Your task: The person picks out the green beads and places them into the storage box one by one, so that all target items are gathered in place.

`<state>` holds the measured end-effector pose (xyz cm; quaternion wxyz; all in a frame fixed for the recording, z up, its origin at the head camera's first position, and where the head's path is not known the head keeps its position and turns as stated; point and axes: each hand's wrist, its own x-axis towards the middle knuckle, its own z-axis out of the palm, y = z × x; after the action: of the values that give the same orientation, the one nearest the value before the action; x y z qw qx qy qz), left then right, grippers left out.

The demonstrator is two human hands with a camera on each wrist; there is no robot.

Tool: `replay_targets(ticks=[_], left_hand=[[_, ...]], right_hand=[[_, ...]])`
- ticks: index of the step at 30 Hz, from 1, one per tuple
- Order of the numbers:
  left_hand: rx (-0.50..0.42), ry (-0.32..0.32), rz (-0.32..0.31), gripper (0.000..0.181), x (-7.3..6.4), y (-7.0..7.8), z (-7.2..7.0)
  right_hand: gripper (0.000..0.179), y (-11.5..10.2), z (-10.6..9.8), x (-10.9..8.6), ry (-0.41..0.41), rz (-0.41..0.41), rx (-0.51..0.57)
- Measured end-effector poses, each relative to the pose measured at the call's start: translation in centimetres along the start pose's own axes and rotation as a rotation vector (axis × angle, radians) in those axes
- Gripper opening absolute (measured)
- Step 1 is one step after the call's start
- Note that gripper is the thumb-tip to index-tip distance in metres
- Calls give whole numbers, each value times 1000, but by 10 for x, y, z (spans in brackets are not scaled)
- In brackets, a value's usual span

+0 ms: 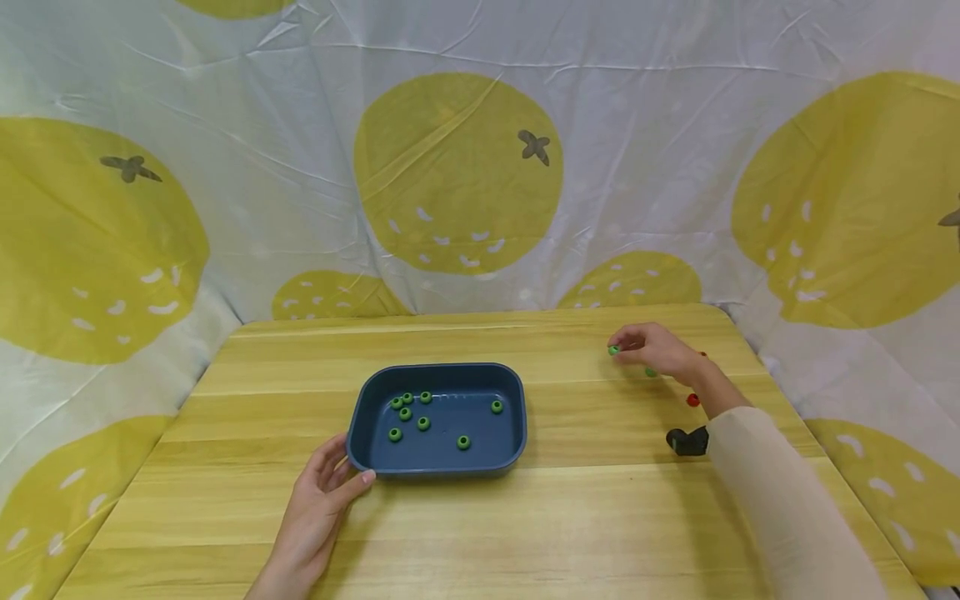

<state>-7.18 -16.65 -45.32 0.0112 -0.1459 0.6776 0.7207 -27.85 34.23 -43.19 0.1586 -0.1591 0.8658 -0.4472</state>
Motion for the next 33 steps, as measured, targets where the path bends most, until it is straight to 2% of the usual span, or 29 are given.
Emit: replay_targets(ticks=[6,11,18,33], left_hand=[[0,-3,3,75,0,0,0],[-6,-6,5,74,0,0,1],[-9,-6,3,74,-1,1,0],[-15,-5,11,73,-2,1,1]], right_hand=[[40,-5,11,6,-9,-15,110],[45,-9,20,10,1,-19,149],[45,-21,33,21,-32,-33,169],[42,-54,62,43,-116,-115,209]])
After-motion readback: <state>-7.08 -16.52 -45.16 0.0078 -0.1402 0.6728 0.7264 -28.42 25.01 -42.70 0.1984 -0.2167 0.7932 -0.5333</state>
